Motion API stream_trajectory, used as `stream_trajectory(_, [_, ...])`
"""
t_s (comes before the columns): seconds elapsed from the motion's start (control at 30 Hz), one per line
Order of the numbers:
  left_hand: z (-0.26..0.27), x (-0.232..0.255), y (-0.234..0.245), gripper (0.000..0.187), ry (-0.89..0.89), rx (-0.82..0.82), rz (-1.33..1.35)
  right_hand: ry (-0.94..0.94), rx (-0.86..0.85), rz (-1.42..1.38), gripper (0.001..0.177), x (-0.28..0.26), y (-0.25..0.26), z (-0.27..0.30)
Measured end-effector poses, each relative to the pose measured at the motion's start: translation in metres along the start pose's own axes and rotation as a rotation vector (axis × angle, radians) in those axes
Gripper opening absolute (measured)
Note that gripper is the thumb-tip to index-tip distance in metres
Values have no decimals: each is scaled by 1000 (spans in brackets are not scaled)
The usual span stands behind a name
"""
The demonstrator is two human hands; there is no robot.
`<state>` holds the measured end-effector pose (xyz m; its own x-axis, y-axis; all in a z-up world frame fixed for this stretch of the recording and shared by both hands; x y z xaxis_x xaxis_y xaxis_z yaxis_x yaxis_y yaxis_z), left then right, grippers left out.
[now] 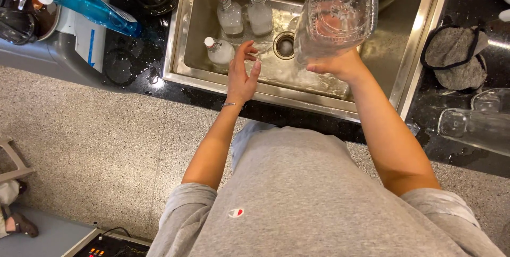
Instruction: Rinsing and cleaning several glass and plastic bottles in a sink.
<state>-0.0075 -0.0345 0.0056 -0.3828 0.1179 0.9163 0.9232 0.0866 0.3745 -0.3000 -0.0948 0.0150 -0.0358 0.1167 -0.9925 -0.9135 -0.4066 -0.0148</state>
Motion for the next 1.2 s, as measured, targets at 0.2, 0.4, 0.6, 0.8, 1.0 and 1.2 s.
stream_trajectory(0.2, [1,3,0,61,15,-10,-23,59,-24,-28,74,-7,-1,1])
stream_trajectory(0.4, [2,3,1,61,9,-4,-21,37,-16,-102,83,-12,-3,1])
stream_trajectory(0.6, [2,0,0,60,20,-4,-12,100,-9,-23,77,-3,5,0])
stream_trajectory(0.8, [2,-1,0,61,4,-8,-13,34,-11,-25,67,-4,7,1])
stream_trajectory(1.0, [2,-2,0,61,7,-3,-7,15,20,5,69,-2,9,1])
stream_trajectory(1.2, [2,0,1,59,14,-9,-7,66,-28,-33,73,-5,9,2])
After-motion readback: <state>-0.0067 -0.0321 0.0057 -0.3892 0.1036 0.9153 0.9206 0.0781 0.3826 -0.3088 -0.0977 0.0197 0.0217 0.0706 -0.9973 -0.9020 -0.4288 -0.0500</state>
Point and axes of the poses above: each hand's wrist, its own z-axis away from the middle knuckle, its own y-axis out of the back of the hand, x = y × z, the point moved 2 cm from there along -z, towards the middle knuckle, and after that the axes turned 3 degrees about y, right-handed, at the moved point
